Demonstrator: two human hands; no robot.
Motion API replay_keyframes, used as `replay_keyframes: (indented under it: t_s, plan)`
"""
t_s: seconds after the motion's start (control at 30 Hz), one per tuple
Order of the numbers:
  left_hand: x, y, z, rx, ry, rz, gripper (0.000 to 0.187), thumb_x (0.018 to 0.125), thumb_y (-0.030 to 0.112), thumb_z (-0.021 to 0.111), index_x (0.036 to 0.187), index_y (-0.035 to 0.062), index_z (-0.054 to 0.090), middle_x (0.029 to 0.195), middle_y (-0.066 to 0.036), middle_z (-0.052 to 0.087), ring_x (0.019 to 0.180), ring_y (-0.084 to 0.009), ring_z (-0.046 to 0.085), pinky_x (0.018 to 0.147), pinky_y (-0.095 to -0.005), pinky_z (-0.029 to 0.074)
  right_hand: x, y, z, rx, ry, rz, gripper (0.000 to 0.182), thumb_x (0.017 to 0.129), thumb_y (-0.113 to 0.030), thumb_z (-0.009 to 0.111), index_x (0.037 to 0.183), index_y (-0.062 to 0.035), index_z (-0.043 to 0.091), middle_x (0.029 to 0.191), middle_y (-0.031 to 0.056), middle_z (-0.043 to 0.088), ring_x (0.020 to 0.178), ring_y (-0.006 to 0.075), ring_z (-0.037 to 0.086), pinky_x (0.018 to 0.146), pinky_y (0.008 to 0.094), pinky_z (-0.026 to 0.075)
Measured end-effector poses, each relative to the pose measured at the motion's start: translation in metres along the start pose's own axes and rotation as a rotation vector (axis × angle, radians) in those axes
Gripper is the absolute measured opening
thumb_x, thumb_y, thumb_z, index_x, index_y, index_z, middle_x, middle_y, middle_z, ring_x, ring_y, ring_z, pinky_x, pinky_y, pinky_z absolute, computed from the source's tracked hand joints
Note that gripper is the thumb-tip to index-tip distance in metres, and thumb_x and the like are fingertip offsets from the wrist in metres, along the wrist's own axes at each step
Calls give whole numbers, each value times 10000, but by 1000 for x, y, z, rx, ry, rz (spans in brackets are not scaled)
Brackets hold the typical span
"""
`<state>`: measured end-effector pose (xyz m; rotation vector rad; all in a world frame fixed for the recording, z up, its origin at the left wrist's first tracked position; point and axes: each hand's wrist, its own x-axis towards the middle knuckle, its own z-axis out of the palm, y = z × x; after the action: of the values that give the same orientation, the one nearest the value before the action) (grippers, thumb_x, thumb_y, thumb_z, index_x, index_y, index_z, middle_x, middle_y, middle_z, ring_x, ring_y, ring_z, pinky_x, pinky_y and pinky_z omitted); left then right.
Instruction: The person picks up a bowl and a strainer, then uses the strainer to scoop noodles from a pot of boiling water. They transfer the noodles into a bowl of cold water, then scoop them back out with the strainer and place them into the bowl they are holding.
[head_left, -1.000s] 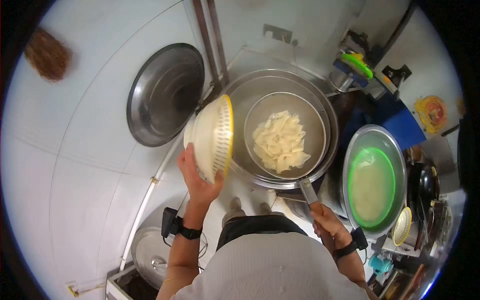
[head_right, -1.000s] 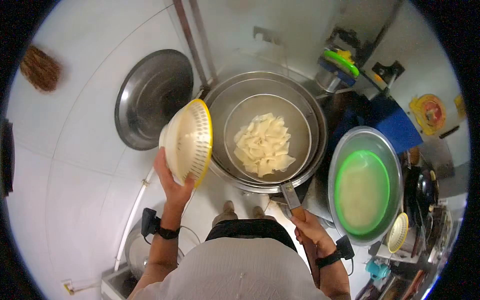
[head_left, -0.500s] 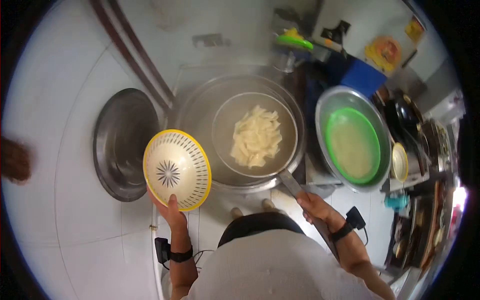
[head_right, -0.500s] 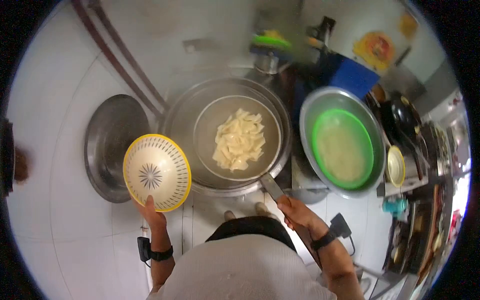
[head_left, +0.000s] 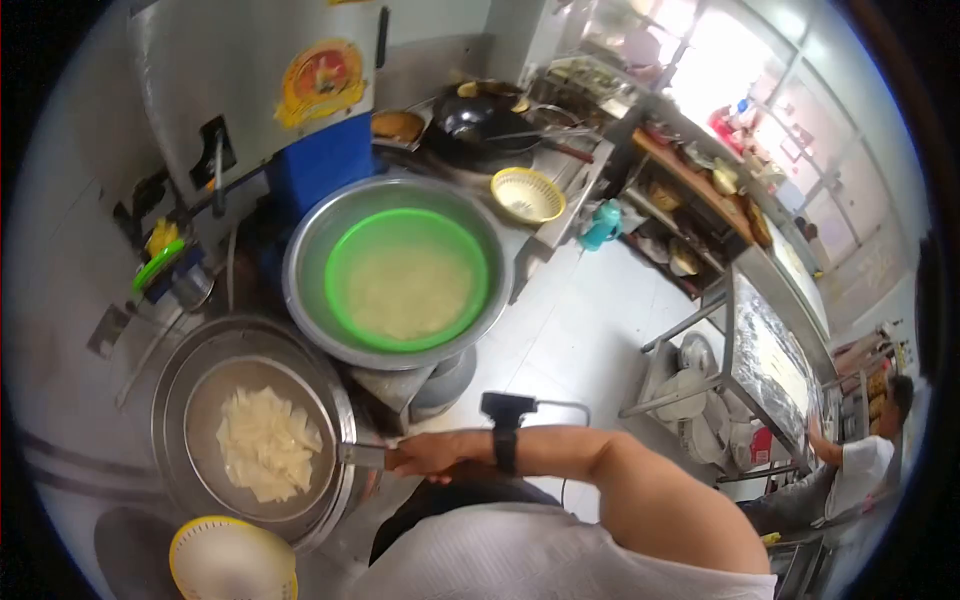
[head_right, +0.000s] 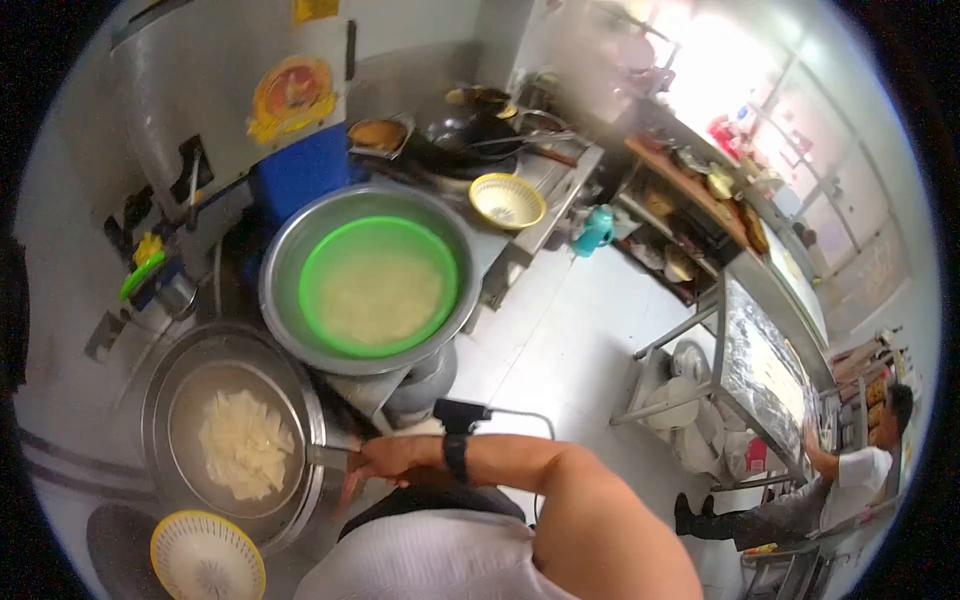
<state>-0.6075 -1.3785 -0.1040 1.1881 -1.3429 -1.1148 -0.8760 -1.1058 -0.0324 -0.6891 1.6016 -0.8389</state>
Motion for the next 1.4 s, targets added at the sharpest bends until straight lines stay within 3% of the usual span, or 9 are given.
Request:
replay_keyframes:
  t_s: [0.1,0.17,0.33,0.4,0.57,0.73,0.9,1.1,1.4]
  plan:
    - [7,-8,-26,-104,31,-42,434,826,152,501,1203,-24,375,1179,-161,429,1056,-240,437,901,-357,369,-28,-17,-5,420,34,68,325,873,-295,491,1119,-83,479,643,-66,408,502,26,398,430,134,321]
    - [5,-13,-39,-218,38,-48,424,830,147,494,1200,-27,378,1173,-161,435,1050,-239,441,898,-355,372,-23,-21,-13,318,17,231,353,882,-296,469,1189,-123,456,676,-60,410,520,29,381,414,148,330]
    - [-31,35,-30,-151,30,144,458,837,163,447,1222,-37,299,1162,-155,433,1020,-223,466,877,-338,379,-9,9,-8,202,-23,177,264,876,-278,500,1018,-57,475,618,-27,436,465,50,405,382,170,350]
    - [-41,45,-40,-209,18,146,625,749,75,482,1304,-11,209,1269,-141,331,1159,-235,343,984,-348,255,-16,6,2,65,-10,166,283,873,-284,506,1019,-45,467,597,-19,444,446,51,412,372,173,354]
    - [-14,72,6,-177,-34,95,656,736,64,479,1322,10,191,1281,-134,311,1176,-232,329,993,-344,243,0,-10,-43,390,-67,263,317,849,-300,532,986,-32,431,565,-3,432,399,69,406,355,191,366]
    - [-21,57,2,-134,27,121,667,740,65,484,1330,13,177,1280,-135,317,1184,-228,326,997,-341,242,12,-7,-36,187,-101,180,388,852,-364,522,1052,-44,433,569,-6,455,409,67,416,352,181,347]
    - [-22,64,5,-260,20,39,670,752,77,486,1332,4,158,1294,-145,304,1185,-229,324,998,-347,245,11,4,-43,457,-180,297,425,845,-378,531,1087,-49,413,561,-5,457,401,77,422,346,199,352]
    - [-27,64,1,-204,-36,178,661,751,69,487,1326,1,170,1293,-143,306,1183,-228,329,998,-346,245,13,-9,-40,294,-164,234,426,843,-374,533,1083,-50,397,538,-2,450,387,83,421,347,210,357]
    - [-28,68,10,-173,-18,87,650,739,-9,492,1318,6,196,1279,-130,321,1175,-212,338,994,-333,259,19,-15,-40,59,19,220,360,850,-258,534,1067,-12,386,538,9,453,404,90,438,337,213,364]
